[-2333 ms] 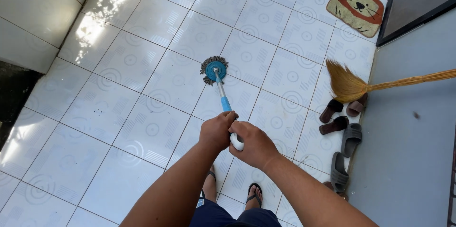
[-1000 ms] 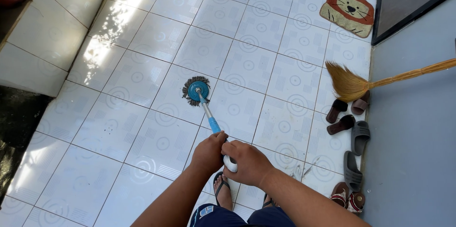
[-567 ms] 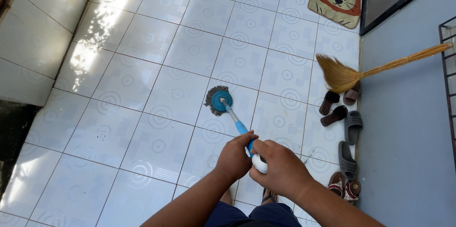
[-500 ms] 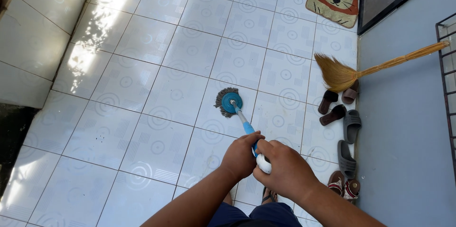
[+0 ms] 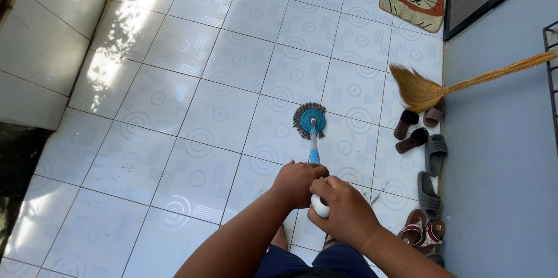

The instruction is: Mopping a tiled floor and cleaning the mop head in a bucket.

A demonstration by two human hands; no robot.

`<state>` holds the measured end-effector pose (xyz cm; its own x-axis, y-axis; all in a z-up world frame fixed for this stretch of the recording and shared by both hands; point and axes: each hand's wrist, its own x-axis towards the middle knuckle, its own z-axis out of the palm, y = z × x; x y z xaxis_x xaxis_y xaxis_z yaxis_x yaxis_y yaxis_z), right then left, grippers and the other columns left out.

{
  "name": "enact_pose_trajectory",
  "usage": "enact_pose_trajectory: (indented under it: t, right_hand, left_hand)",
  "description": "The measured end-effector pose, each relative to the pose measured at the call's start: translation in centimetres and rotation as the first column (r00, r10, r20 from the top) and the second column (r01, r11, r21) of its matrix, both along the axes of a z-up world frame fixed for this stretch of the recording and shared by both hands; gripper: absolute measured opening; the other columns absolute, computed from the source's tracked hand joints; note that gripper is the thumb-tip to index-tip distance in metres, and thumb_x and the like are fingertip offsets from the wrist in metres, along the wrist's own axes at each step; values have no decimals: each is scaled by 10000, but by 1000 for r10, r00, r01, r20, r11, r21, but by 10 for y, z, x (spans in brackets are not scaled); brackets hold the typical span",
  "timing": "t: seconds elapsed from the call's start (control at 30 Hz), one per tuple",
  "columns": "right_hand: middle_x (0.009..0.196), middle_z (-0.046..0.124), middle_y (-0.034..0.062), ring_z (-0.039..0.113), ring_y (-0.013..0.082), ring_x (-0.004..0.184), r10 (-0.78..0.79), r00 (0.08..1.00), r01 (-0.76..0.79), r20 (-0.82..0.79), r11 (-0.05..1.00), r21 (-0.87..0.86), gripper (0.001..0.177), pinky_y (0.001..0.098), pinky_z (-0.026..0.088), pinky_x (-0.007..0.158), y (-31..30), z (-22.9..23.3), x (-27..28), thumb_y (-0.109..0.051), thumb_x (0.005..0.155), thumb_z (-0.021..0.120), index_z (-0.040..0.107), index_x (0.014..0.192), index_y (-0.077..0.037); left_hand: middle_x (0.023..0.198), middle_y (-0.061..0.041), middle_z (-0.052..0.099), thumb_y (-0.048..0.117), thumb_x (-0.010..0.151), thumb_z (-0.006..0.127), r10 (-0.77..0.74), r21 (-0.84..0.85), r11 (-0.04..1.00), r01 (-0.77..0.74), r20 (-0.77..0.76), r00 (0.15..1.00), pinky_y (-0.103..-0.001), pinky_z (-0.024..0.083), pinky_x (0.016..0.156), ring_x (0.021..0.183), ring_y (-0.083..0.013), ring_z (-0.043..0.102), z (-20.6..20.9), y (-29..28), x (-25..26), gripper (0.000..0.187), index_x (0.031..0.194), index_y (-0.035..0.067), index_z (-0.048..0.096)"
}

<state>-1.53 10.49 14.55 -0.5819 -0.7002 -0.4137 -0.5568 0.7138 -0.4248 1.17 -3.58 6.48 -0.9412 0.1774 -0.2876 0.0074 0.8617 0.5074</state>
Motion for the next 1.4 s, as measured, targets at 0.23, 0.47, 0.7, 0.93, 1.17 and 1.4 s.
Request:
enact_pose_trajectory:
  t: [0.23, 0.47, 0.7, 0.93, 1.17, 1.4]
  right_hand:
    - [987, 679, 51, 722, 198, 902, 147, 988, -154, -51, 971, -183, 371, 365, 622, 752, -37, 3, 8, -230, 798, 793, 666, 1127, -114]
    - [956, 648, 67, 704, 220, 882, 307, 952, -296, 10, 924, -243, 360, 383, 601, 713, -76, -7, 33, -249, 791, 821, 648, 1081, -126]
    - [954, 628, 68, 680, 219, 856, 477, 879, -440, 24, 827, -350, 321, 373, 591, 692, -109, -22, 58, -208, 770, 831, 631, 1008, -130]
    - [892, 625, 36, 653, 192, 847, 620, 784, -601, -36, 743, -294, 318, 344, 574, 688, -123, -31, 68, -268, 806, 845, 627, 1001, -141]
    - [916, 636, 32, 665, 188, 847, 670, 740, -640, -59, 673, -370, 342, 343, 577, 699, -120, -49, 64, -243, 780, 860, 634, 1020, -152]
    - [934, 645, 39, 656, 218, 875, 692, 719, -664, -54, 663, -345, 377, 367, 571, 717, -131, -47, 73, -246, 765, 876, 627, 1027, -144]
  left_hand:
    - [1183, 30, 701, 333, 793, 831, 171, -103, 981, -167, 41, 984, -624, 430, 1096, 1117, -201, 690, 19, -36, 32, 444, 1186, 204, 670]
    - [1147, 39, 724, 246, 762, 830, 438, -54, 898, -436, 43, 898, -506, 595, 919, 982, -211, 733, 16, -69, 88, 436, 1163, 211, 663]
    - [1065, 52, 760, 227, 773, 835, 587, -98, 807, -583, 25, 809, -640, 466, 1045, 945, -214, 743, 16, -87, 136, 375, 1114, 224, 680]
    - [1075, 44, 752, 225, 768, 834, 680, -164, 717, -677, -47, 731, -624, 489, 983, 886, -219, 749, -1, -91, 158, 429, 1168, 235, 681]
    - [998, 60, 749, 265, 830, 810, 755, -188, 650, -736, 48, 654, -330, 585, 628, 743, -172, 747, -8, -80, 165, 338, 1132, 231, 662]
    - [1034, 65, 756, 257, 832, 794, 806, -185, 589, -787, 66, 588, -484, 578, 791, 806, -198, 757, -4, -84, 174, 330, 1135, 248, 663]
